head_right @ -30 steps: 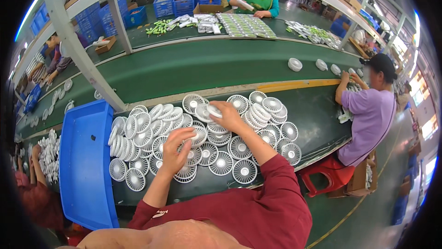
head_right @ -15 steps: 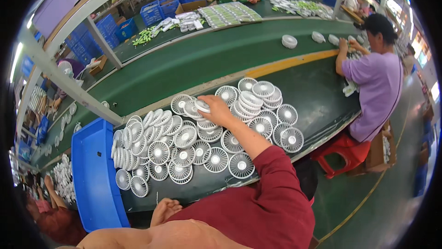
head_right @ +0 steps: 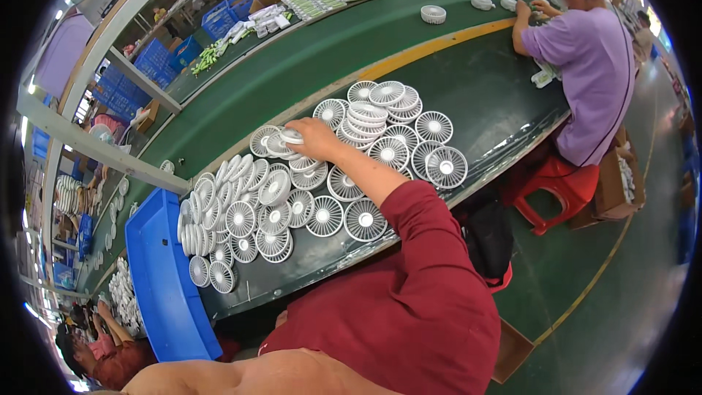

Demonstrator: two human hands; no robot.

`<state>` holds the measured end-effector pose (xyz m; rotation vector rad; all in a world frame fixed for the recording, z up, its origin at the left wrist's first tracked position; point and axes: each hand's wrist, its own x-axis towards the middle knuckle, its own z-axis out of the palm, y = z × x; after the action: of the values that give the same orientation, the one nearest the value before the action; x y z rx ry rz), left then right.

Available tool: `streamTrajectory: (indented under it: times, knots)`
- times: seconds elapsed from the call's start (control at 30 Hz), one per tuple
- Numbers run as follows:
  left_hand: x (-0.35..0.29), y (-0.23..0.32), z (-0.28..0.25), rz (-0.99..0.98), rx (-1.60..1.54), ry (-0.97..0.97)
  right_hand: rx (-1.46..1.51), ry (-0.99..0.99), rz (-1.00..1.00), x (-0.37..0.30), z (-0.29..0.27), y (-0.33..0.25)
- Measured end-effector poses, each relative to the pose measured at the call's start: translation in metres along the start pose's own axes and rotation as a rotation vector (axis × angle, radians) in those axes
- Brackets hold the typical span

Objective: The person assembles small fans by picking up fan motor bases and grilles, pressing the grilles onto the fan bodies by hand, and placing the assembled fan units onto the conveyor belt.

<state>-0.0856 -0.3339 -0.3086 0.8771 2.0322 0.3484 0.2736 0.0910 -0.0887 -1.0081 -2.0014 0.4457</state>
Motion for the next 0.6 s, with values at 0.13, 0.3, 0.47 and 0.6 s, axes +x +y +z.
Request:
streamTrajectory:
  times: [0.13, 0.3, 0.47, 0.6]
  knots:
    - [-0.017, 0.012, 0.002, 0.131, -0.014, -0.150, 0.032, 0.028, 0.001, -0.001, -0.003, 0.008]
    - [-0.046, 0.029, -0.013, 0.256, -0.073, -0.279, 0.008, -0.011, -0.011, 0.004, 0.004, 0.009]
    - [-0.089, 0.052, -0.013, 0.357, -0.263, -0.282, 0.061, 0.024, 0.007, 0.004, 0.006, 0.015]
    - [-0.104, 0.111, -0.012, 0.464, -0.440, -0.230, 0.034, -0.041, 0.049, 0.001, -0.011, 0.000]
